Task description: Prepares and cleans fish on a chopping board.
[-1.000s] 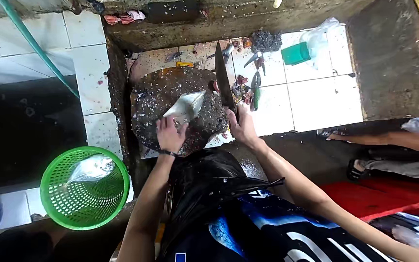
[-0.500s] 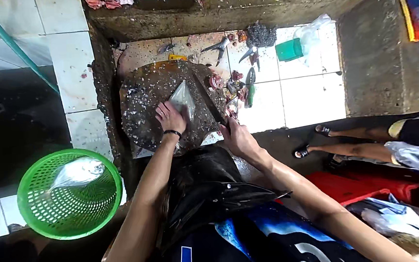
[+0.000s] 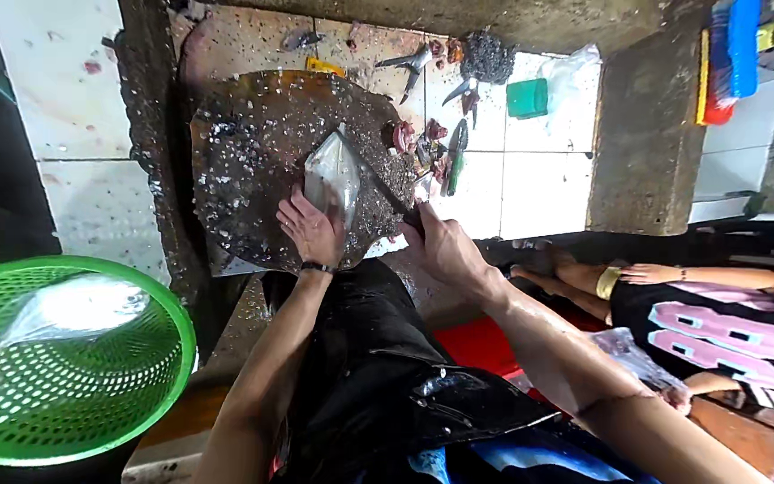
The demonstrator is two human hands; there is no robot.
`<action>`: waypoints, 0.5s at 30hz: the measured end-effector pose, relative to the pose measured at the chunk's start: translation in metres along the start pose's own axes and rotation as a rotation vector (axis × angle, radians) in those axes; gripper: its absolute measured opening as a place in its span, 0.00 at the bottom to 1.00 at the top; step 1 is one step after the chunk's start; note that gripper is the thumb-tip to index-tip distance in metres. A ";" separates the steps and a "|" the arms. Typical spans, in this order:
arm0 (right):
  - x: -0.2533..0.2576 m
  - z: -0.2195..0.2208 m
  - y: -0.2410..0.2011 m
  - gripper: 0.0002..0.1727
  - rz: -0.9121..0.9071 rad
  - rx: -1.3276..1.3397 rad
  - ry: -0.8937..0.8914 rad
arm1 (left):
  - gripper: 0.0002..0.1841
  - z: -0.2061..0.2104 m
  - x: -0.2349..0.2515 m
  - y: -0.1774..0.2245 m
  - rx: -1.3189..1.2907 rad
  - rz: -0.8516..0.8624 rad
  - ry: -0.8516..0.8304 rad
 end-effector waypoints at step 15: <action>-0.014 0.051 0.046 0.25 0.008 -0.043 -0.159 | 0.72 0.018 -0.009 -0.009 0.205 0.116 -0.153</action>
Point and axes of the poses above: each hand's wrist, its own x-axis towards the middle knuckle, its own z-axis out of the palm, y = z × x, the point moved 8 cm from there along x, towards the middle knuckle, and after that the axes turned 5 degrees about -z, right-handed, at the moved point
